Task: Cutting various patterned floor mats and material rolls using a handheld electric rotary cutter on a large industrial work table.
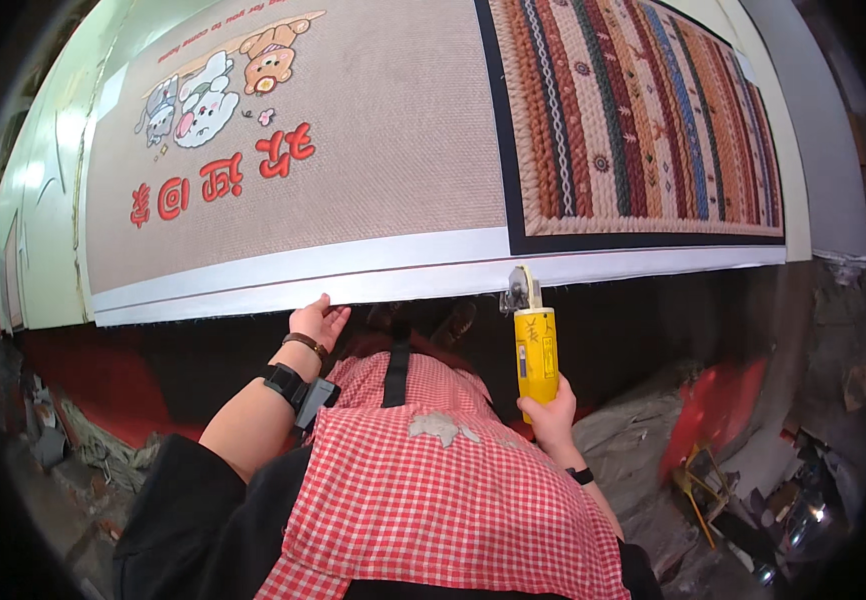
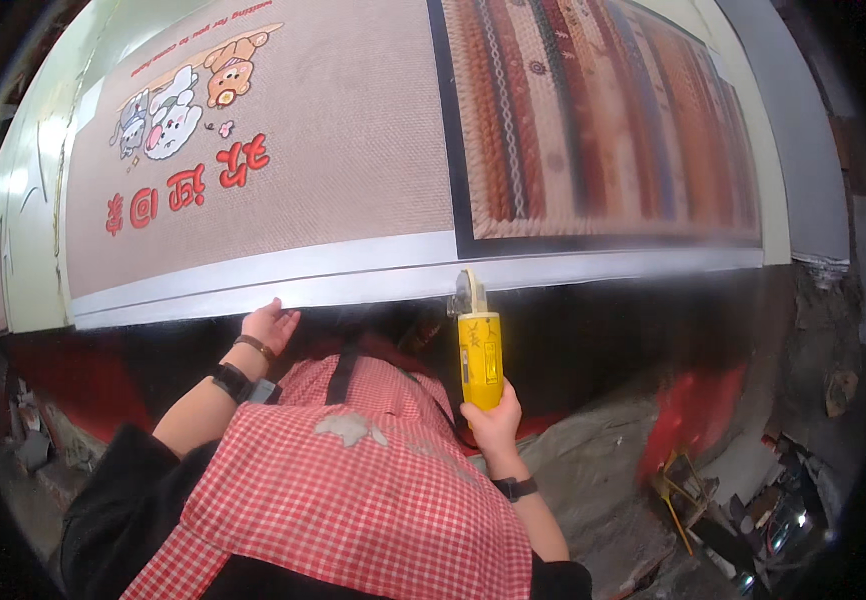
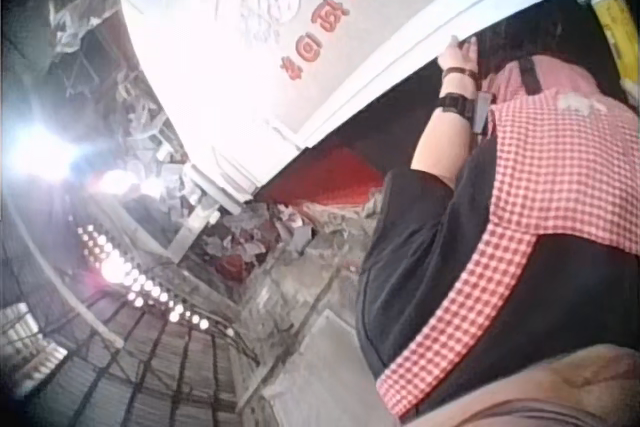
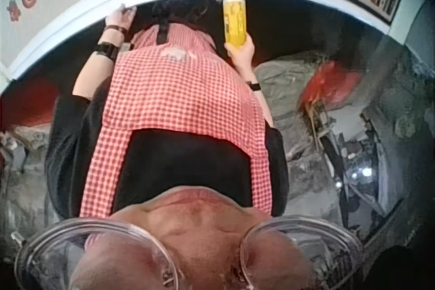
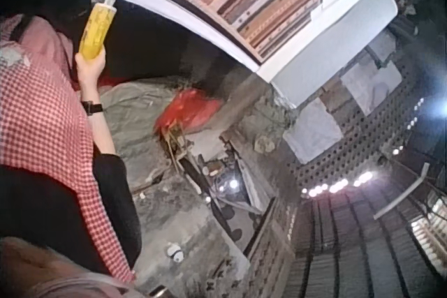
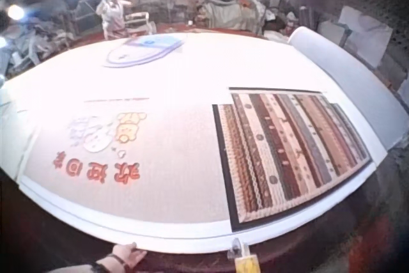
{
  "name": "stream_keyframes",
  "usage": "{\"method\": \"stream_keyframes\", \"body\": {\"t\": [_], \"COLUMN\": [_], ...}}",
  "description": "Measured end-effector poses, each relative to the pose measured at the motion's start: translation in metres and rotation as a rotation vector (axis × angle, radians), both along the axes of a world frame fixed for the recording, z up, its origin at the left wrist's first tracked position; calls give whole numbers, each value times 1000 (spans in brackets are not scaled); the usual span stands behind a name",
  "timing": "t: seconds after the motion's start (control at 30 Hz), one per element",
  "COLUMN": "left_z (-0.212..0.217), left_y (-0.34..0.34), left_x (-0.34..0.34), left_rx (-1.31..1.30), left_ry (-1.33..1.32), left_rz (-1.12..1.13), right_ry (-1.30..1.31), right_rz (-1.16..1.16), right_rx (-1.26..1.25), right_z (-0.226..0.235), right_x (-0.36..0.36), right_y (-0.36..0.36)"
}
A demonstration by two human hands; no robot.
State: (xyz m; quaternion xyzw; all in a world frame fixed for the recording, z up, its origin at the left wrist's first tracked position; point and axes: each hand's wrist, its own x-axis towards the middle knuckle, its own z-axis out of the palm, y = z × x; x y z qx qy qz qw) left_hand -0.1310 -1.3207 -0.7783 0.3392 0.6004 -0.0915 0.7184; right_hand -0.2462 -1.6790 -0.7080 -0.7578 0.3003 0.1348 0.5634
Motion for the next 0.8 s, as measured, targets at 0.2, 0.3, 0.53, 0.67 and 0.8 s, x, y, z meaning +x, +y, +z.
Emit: {"method": "stream_keyframes", "body": {"t": [0.2, 0.3, 0.53, 0.67, 0.8], "left_z": [6, 7, -3, -55, 25], "left_y": [-12, -16, -16, 34, 4], "left_x": [-2, -2, 0, -52, 1], "left_rx": [119, 157, 143, 87, -97], "left_ry": [-33, -31, -7, -167, 199], "left_rz": [56, 82, 83, -124, -108], "right_ry": [-59, -53, -71, -100, -103], "right_rz": [42, 22, -45, 39, -19], "right_rx": [111, 188, 158, 192, 154], "right_z": [-8, -16, -18, -15, -22], "right_x": [36, 52, 102, 133, 167], "right_y": [-9, -6, 9, 24, 30]}}
